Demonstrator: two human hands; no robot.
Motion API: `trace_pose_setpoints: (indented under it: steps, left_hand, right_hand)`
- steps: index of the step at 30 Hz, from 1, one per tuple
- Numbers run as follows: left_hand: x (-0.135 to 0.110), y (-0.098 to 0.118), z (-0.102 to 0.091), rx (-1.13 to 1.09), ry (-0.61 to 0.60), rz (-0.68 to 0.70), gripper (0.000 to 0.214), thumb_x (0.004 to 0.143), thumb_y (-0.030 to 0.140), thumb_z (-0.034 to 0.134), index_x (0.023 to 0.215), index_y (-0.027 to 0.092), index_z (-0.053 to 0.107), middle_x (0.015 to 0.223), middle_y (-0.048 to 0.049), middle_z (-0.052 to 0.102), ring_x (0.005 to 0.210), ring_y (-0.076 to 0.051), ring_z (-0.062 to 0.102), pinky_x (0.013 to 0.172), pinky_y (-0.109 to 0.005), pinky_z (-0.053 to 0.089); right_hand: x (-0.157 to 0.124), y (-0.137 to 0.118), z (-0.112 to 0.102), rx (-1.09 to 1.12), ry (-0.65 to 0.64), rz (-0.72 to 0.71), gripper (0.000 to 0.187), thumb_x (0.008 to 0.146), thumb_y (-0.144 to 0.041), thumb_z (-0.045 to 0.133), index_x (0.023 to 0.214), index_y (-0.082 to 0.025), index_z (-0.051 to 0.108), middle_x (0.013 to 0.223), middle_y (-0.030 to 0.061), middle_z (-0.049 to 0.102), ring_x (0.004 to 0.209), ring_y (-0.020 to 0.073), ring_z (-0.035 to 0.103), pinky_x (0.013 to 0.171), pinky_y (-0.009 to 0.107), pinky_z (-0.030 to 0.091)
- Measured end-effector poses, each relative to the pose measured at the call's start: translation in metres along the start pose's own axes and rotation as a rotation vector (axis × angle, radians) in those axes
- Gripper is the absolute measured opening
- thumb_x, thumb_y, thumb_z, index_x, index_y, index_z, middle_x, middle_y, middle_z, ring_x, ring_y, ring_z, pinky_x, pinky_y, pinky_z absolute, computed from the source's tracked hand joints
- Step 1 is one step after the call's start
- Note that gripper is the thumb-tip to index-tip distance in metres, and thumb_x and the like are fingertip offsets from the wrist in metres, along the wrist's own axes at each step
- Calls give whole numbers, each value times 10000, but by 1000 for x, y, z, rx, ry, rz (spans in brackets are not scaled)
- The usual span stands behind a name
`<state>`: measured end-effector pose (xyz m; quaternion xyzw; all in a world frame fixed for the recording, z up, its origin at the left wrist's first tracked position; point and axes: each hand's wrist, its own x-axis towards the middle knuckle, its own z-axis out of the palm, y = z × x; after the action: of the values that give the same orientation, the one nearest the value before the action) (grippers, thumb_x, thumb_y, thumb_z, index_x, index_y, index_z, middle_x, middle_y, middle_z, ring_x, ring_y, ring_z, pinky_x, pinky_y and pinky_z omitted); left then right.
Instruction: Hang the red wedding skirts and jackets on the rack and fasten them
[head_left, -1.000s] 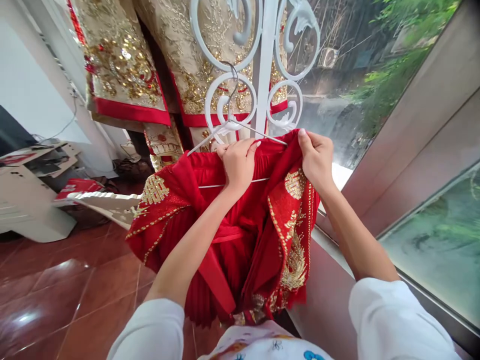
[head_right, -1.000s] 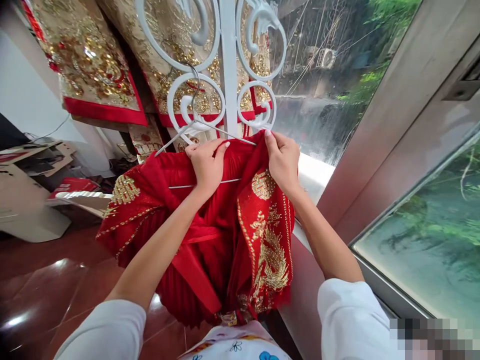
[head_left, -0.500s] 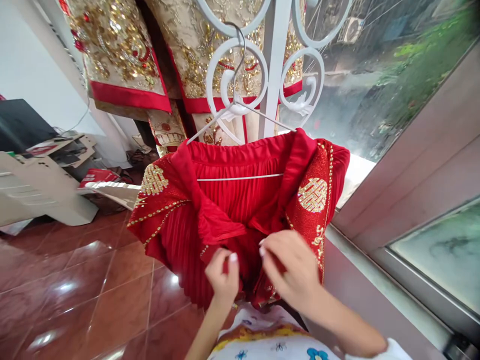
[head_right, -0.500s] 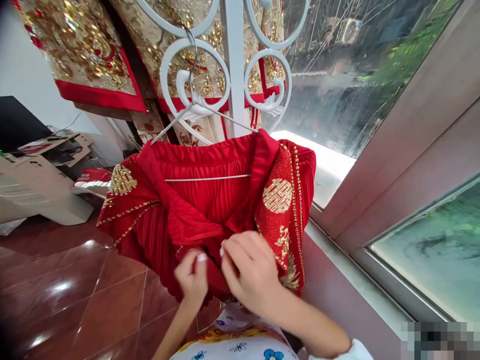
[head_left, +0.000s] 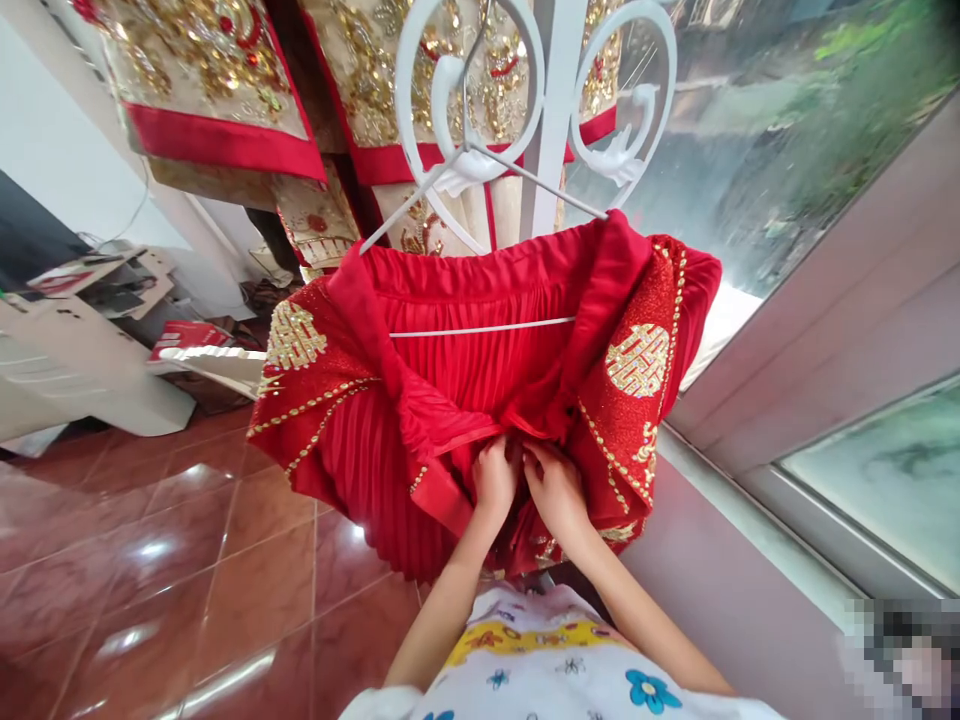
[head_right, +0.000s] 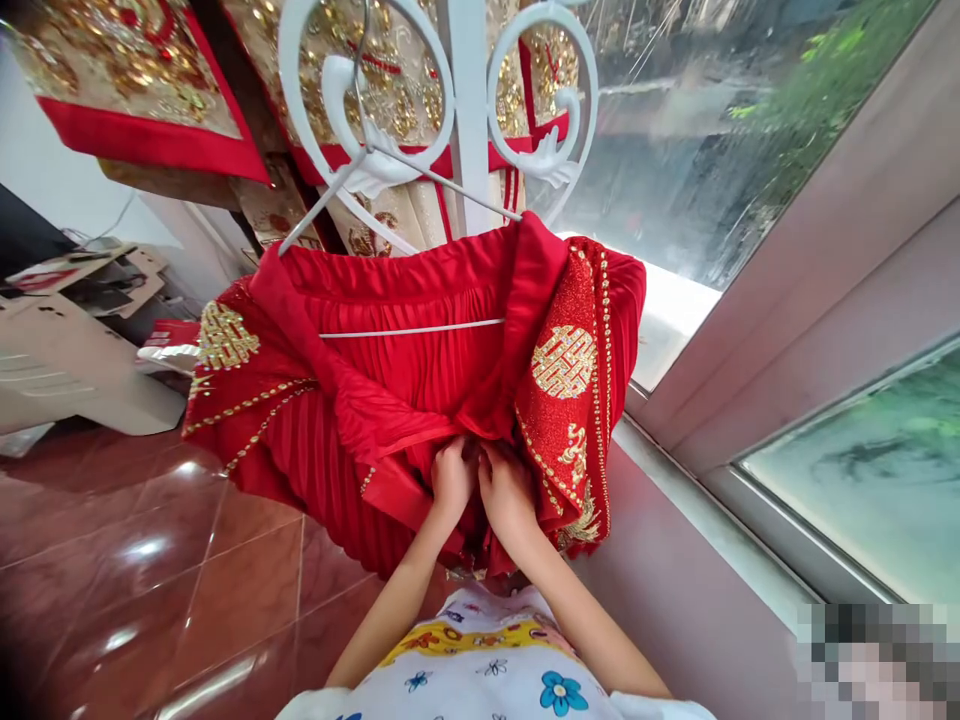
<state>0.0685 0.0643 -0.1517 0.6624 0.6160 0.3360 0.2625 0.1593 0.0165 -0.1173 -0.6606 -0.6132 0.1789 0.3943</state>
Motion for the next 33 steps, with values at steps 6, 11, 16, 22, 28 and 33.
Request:
trace_pose_setpoints:
  steps: [6, 11, 16, 22, 28, 33]
  left_hand:
    - [-33, -33, -3, -292, -48, 16, 188, 813, 241, 499, 728, 126, 621, 730, -77, 687, 653, -152, 629, 643, -239, 484]
    - [-61, -50, -5, -429, -59, -52, 218, 793, 316, 529, 754, 123, 622, 722, -79, 690, 623, -159, 640, 580, -232, 505]
    - [-73, -51, -11, -432, -65, -65, 146, 774, 256, 534, 809, 149, 627, 798, -73, 692, 704, -170, 649, 667, -263, 525]
    - [-70, -56, -24, -312, -144, 77, 149, 786, 237, 506, 834, 182, 635, 918, -92, 677, 898, -209, 623, 848, -335, 487]
    - [-62, -78, -18, -497, -380, 8, 244, 706, 265, 589, 929, 175, 631, 866, -63, 674, 877, -222, 618, 811, -341, 497]
    - [-58, -80, -10, -598, -442, -50, 320, 706, 255, 554, 1001, 167, 640, 898, -70, 677, 947, -235, 610, 868, -355, 474]
  right_hand:
    - [-8, 6, 11, -20, -114, 91, 228, 872, -253, 475, 939, -130, 655, 925, 113, 699, 851, 212, 656, 795, 319, 485]
    - [-29, 10, 12, -74, -112, 153, 249, 862, -354, 495, 804, -154, 633, 734, 71, 684, 639, 186, 634, 626, 266, 457]
    - [-43, 10, 14, 137, -261, 174, 258, 841, -352, 505, 734, -173, 656, 699, 55, 689, 623, 170, 625, 616, 247, 444]
    - [-45, 11, 24, 534, -235, 398, 219, 712, -363, 624, 642, -157, 641, 594, 23, 632, 524, 130, 542, 525, 236, 417]
    - [-48, 9, 25, 900, -413, 697, 269, 597, -393, 719, 600, -141, 624, 487, -26, 538, 406, 64, 408, 383, 181, 321]
    - [-47, 9, 24, 727, -338, 546, 291, 662, -402, 651, 547, -151, 558, 480, -28, 524, 413, 70, 422, 404, 189, 341]
